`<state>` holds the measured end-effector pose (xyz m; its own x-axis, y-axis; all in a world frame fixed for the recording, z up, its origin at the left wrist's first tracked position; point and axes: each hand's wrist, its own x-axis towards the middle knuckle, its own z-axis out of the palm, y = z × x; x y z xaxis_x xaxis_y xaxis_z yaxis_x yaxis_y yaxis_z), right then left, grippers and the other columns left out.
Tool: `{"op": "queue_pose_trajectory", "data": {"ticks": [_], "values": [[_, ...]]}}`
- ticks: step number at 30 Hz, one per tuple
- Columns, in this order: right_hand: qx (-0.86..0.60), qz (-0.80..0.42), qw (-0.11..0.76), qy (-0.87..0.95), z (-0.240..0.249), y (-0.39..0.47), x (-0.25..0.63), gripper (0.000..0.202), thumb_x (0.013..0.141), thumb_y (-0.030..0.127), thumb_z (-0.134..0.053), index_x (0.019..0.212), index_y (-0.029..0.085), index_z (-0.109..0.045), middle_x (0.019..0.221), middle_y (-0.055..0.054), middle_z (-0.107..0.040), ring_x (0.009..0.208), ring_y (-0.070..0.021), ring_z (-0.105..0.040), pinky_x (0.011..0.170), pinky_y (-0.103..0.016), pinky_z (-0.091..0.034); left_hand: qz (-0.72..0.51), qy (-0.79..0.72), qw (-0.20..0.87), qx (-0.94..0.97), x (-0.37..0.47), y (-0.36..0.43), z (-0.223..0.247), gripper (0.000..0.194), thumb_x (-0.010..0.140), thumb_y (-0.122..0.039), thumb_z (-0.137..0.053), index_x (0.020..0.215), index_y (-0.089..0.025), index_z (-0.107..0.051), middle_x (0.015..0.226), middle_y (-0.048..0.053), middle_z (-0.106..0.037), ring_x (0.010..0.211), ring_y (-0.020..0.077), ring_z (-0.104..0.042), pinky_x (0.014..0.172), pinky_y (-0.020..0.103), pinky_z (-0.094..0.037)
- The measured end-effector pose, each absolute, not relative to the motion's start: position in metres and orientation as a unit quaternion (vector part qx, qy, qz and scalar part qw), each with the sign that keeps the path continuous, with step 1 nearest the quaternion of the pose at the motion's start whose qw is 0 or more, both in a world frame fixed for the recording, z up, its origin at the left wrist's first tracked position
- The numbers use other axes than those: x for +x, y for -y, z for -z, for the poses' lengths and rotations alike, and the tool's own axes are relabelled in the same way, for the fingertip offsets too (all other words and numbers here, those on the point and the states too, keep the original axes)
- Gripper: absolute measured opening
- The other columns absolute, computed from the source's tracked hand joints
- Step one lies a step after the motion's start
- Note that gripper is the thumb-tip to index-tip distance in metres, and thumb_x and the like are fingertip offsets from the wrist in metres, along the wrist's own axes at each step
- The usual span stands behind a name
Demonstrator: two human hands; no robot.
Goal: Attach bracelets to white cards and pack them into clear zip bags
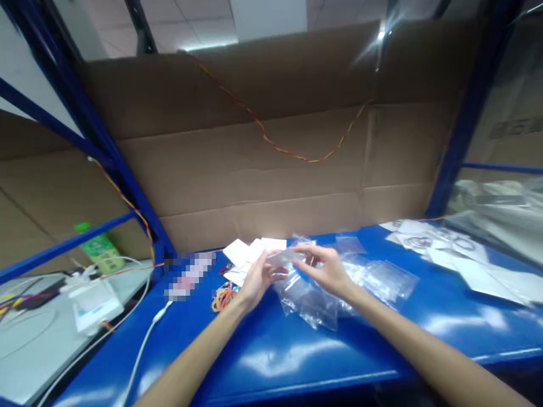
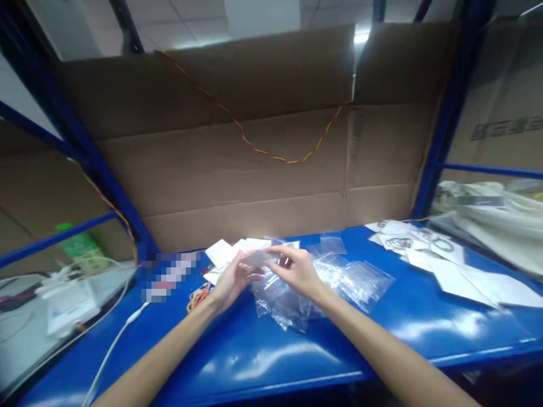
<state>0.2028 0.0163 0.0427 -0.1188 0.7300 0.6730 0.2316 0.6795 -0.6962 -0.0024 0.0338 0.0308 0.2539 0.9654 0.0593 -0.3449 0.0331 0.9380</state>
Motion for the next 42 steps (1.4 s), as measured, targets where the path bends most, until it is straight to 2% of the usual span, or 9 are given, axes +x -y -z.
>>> {"op": "queue_pose_trajectory", "data": {"ticks": [6,9,14,20,28,32,36,39,42], "values": [[-0.315,-0.211,0.489,0.785,-0.0475,-0.0121,0.2063,0.031,0.092,0.039,-0.069,0.113,0.019,-0.079,0.093,-0.007,-0.081,0.06,-0.0147,-0.064,0.058,-0.026,-0.05,-0.529,-0.369,0.581,0.496,-0.0043,-0.04,-0.0273,0.063,0.08,-0.069,-0.071,0.108,-0.012,-0.074,0.091,0.011,-0.077,0.075,0.0232,-0.07,0.064,0.032,-0.057],[-0.31,-0.2,0.467,0.804,-0.0481,-0.0112,0.2077,0.03,0.092,0.036,-0.068,0.116,0.02,-0.078,0.089,-0.006,-0.081,0.06,-0.0146,-0.064,0.057,-0.026,-0.049,-0.54,-0.378,0.569,0.491,-0.0039,-0.0399,-0.0281,0.061,0.079,-0.069,-0.072,0.1,-0.011,-0.075,0.088,0.011,-0.076,0.073,0.0214,-0.069,0.061,0.03,-0.056],[-0.312,-0.179,0.488,0.795,-0.0444,-0.0122,0.2069,0.032,0.095,0.035,-0.065,0.12,0.02,-0.077,0.098,-0.009,-0.081,0.054,-0.0129,-0.06,0.053,-0.026,-0.047,-0.551,-0.379,0.57,0.477,-0.0014,-0.0351,-0.0329,0.055,0.08,-0.065,-0.074,0.094,-0.012,-0.075,0.086,0.01,-0.076,0.072,0.0202,-0.069,0.062,0.028,-0.055],[-0.327,-0.195,0.523,0.762,-0.0416,-0.0137,0.2062,0.033,0.094,0.035,-0.065,0.123,0.021,-0.071,0.114,-0.01,-0.078,0.051,-0.0107,-0.061,0.052,-0.025,-0.051,-0.561,-0.375,0.574,0.463,-0.0019,-0.0349,-0.0337,0.055,0.08,-0.064,-0.074,0.096,-0.011,-0.073,0.09,0.01,-0.077,0.07,0.0194,-0.069,0.06,0.028,-0.054],[-0.32,-0.153,0.529,0.771,-0.0426,-0.0162,0.2086,0.023,0.096,0.032,-0.063,0.111,0.021,-0.076,0.1,-0.007,-0.08,0.056,-0.013,-0.062,0.058,-0.027,-0.052,-0.559,-0.371,0.581,0.461,-0.0041,-0.0376,-0.0309,0.055,0.078,-0.064,-0.076,0.096,-0.012,-0.073,0.088,0.009,-0.076,0.069,0.0189,-0.068,0.059,0.028,-0.053],[-0.301,-0.133,0.539,0.775,-0.0432,-0.0152,0.2069,0.024,0.095,0.034,-0.065,0.111,0.022,-0.078,0.113,-0.01,-0.077,0.058,-0.0129,-0.06,0.055,-0.027,-0.051,-0.555,-0.371,0.585,0.461,-0.0035,-0.0368,-0.0315,0.056,0.077,-0.065,-0.076,0.093,-0.012,-0.073,0.087,0.01,-0.076,0.07,0.0202,-0.069,0.059,0.029,-0.054],[-0.3,-0.112,0.533,0.783,-0.0453,-0.0135,0.2073,0.029,0.095,0.034,-0.064,0.118,0.023,-0.077,0.114,-0.01,-0.074,0.053,-0.01,-0.052,0.05,-0.026,-0.047,-0.558,-0.37,0.589,0.452,-0.0034,-0.0369,-0.0314,0.052,0.08,-0.063,-0.075,0.094,-0.013,-0.072,0.087,0.009,-0.076,0.069,0.0194,-0.069,0.058,0.028,-0.053],[-0.309,-0.098,0.53,0.784,-0.0453,-0.0133,0.2089,0.035,0.095,0.033,-0.064,0.127,0.022,-0.073,0.119,-0.012,-0.073,0.053,-0.0098,-0.051,0.054,-0.027,-0.049,-0.566,-0.366,0.595,0.438,-0.0039,-0.0373,-0.0315,0.049,0.084,-0.061,-0.073,0.1,-0.015,-0.071,0.09,0.008,-0.076,0.069,0.0183,-0.069,0.059,0.027,-0.053],[-0.324,-0.094,0.523,0.783,-0.0437,-0.014,0.2106,0.034,0.094,0.031,-0.065,0.126,0.02,-0.071,0.109,-0.009,-0.078,0.051,-0.01,-0.053,0.058,-0.026,-0.05,-0.574,-0.363,0.599,0.424,-0.0046,-0.0377,-0.0318,0.047,0.083,-0.058,-0.075,0.102,-0.015,-0.07,0.091,0.007,-0.076,0.068,0.0176,-0.068,0.059,0.026,-0.053]]}}
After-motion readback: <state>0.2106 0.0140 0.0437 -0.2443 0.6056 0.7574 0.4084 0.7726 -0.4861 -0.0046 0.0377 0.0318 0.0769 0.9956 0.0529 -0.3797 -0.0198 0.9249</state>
